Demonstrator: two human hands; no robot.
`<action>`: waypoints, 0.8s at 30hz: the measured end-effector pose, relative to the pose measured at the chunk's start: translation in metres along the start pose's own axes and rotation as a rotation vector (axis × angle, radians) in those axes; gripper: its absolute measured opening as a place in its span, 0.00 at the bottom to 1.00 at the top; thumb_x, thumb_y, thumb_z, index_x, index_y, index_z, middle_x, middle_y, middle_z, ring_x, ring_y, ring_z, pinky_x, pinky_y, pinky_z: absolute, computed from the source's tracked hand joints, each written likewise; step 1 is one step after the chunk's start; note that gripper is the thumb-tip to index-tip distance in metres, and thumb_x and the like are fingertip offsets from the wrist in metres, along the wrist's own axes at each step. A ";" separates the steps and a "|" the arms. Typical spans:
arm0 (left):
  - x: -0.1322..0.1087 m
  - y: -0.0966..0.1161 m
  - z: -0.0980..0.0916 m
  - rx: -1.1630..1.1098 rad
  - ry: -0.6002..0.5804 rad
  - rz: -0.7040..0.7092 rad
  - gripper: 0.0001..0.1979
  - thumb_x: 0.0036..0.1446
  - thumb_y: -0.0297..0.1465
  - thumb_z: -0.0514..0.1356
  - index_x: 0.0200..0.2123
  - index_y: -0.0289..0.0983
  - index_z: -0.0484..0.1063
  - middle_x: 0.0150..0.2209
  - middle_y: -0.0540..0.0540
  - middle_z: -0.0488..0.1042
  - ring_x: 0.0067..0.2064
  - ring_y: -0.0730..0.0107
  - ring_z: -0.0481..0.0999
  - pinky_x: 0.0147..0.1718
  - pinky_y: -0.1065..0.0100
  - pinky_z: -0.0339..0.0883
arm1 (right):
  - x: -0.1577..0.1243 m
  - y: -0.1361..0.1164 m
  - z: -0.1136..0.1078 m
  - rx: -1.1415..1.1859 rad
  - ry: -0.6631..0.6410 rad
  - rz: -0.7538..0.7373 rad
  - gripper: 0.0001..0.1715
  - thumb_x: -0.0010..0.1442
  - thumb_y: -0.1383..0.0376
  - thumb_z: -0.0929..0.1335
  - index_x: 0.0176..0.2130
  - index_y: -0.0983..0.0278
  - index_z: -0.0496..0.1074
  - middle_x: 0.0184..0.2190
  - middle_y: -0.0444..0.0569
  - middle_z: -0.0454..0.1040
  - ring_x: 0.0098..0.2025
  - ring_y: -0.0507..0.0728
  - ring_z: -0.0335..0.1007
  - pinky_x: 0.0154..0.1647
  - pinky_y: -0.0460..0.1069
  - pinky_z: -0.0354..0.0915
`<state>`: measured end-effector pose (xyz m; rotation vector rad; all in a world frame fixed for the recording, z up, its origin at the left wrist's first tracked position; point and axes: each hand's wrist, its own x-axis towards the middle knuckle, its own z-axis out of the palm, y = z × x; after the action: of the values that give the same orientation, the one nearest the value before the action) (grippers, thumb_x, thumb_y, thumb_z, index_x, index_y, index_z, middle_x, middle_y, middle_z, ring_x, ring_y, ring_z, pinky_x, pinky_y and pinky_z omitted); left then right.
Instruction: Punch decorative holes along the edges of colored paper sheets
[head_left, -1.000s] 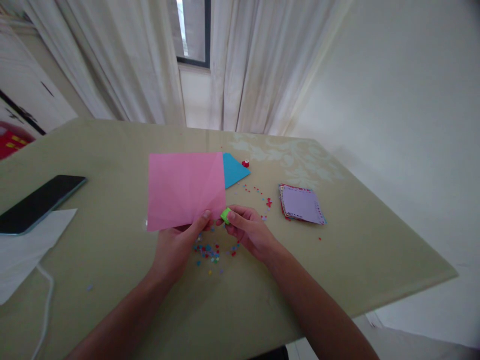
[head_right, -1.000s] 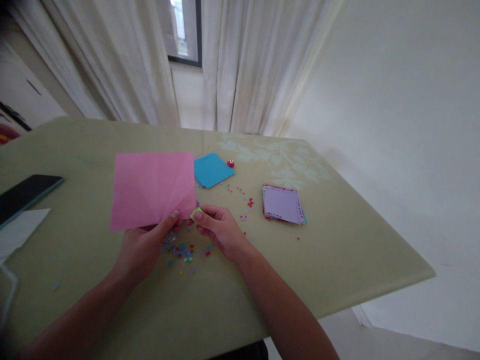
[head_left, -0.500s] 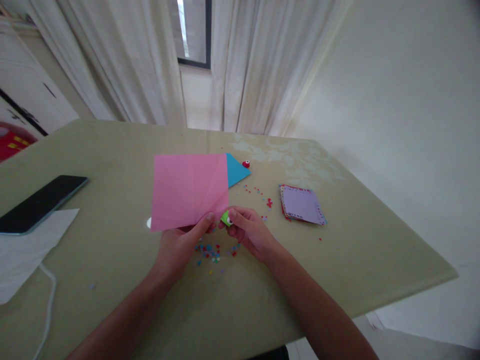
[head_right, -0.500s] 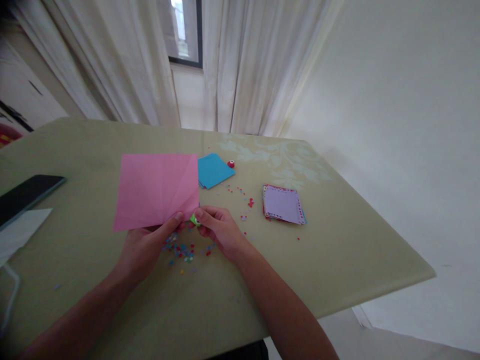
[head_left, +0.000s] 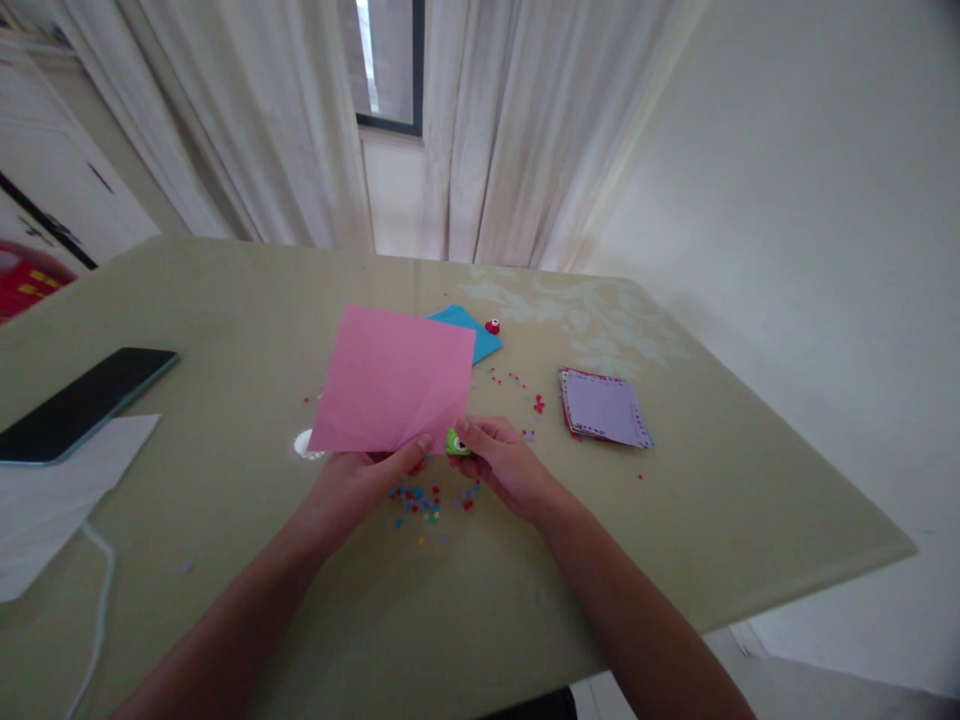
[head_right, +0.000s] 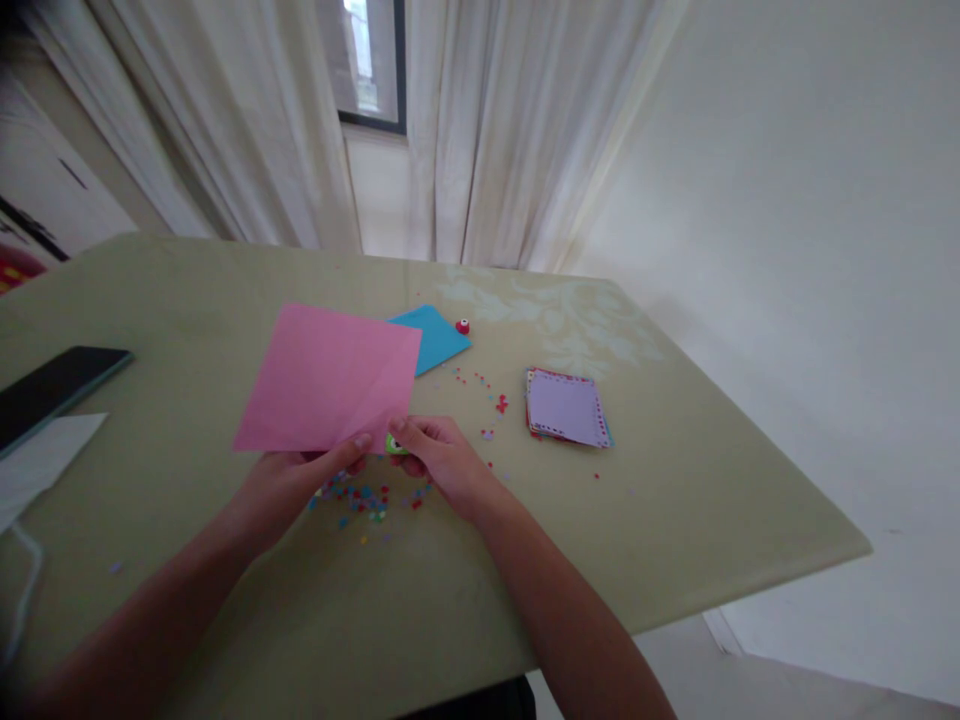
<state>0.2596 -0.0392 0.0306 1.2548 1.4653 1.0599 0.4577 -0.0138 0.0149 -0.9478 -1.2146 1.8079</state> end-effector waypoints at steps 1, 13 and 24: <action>0.000 0.000 0.001 -0.015 -0.004 -0.002 0.20 0.46 0.53 0.71 0.19 0.44 0.78 0.24 0.42 0.80 0.28 0.54 0.80 0.27 0.60 0.74 | 0.000 0.000 0.000 -0.009 -0.002 0.006 0.35 0.57 0.35 0.75 0.29 0.63 0.72 0.25 0.42 0.66 0.25 0.50 0.51 0.27 0.49 0.44; 0.000 0.000 0.007 -0.090 -0.011 0.026 0.20 0.48 0.51 0.70 0.20 0.42 0.77 0.23 0.44 0.79 0.28 0.56 0.80 0.27 0.61 0.75 | -0.004 -0.005 0.002 -0.130 -0.066 0.004 0.28 0.58 0.41 0.77 0.35 0.63 0.76 0.25 0.39 0.60 0.26 0.50 0.47 0.27 0.49 0.43; -0.004 0.000 0.008 -0.087 -0.023 0.023 0.20 0.52 0.48 0.70 0.22 0.39 0.77 0.24 0.45 0.79 0.28 0.61 0.80 0.28 0.65 0.74 | -0.005 -0.008 0.001 -0.179 -0.081 -0.054 0.27 0.60 0.43 0.77 0.31 0.64 0.75 0.23 0.38 0.56 0.27 0.50 0.48 0.29 0.48 0.47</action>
<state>0.2681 -0.0427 0.0290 1.2209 1.3757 1.1091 0.4600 -0.0166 0.0233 -0.9388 -1.4578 1.7317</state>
